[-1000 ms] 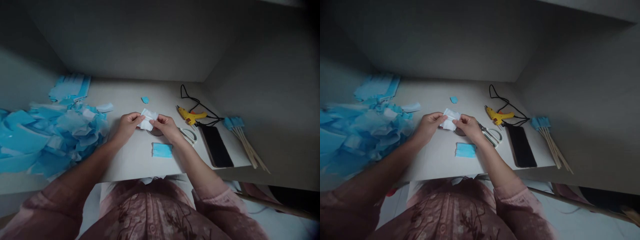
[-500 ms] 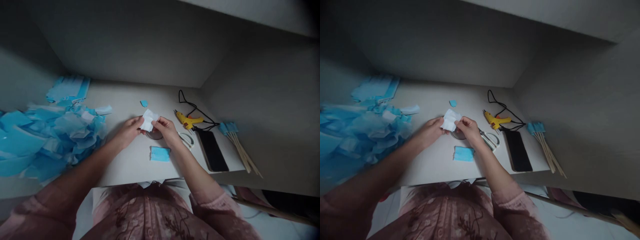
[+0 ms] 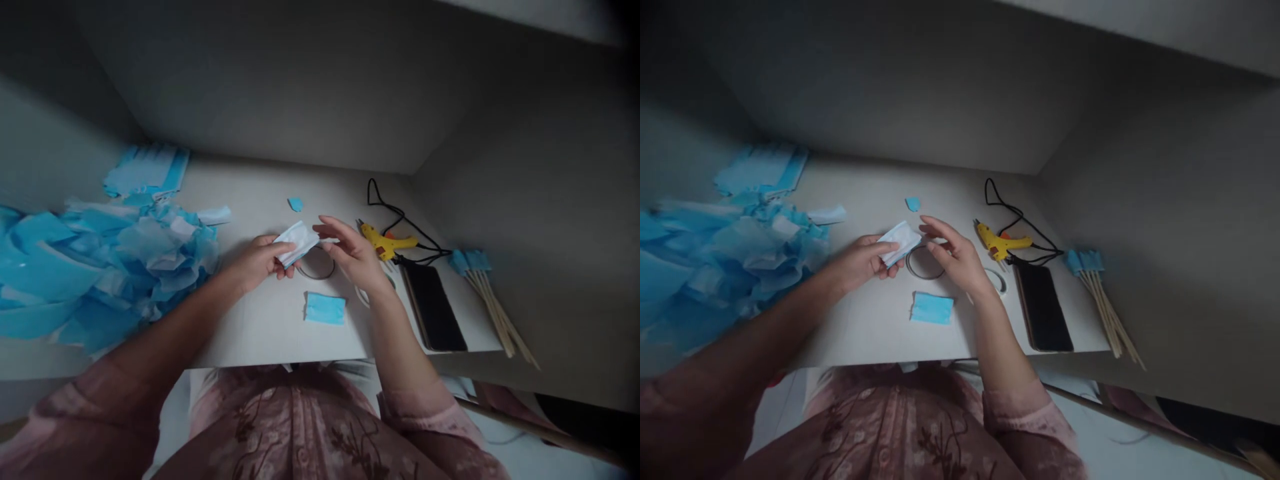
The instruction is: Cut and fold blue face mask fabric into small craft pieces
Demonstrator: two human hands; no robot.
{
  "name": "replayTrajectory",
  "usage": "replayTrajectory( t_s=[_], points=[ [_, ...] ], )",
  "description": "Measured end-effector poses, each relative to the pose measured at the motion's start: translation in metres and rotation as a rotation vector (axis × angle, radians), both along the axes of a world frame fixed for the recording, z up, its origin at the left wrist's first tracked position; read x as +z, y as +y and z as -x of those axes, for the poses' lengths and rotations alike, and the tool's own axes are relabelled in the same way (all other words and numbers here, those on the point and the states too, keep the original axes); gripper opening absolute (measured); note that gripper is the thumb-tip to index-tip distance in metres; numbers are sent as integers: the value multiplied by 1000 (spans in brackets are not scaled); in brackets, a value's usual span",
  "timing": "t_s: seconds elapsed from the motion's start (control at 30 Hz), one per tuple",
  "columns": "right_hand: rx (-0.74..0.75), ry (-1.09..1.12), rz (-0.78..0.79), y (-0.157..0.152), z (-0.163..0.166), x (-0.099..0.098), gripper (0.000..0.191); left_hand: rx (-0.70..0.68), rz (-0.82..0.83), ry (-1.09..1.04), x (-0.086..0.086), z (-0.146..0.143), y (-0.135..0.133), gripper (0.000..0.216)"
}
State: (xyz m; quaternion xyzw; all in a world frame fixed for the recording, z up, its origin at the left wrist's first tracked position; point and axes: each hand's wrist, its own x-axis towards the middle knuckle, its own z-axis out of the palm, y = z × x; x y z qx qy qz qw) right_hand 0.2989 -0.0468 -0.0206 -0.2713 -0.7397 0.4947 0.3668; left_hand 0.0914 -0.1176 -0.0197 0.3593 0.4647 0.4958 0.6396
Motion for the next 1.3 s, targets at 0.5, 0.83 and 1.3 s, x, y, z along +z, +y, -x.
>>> replayTrajectory(
  t_s=[0.5,0.83,1.3],
  points=[
    [8,-35,-62,-4,11,-1,18,-165,-73,182,-5,2,0,27],
    [-107,-88,18,-11,18,-2,21,-87,-103,278,-4,-6,1,29],
    [3,24,219,-10,24,-15,75,178,-129,73,-9,-6,4,19]
  ],
)
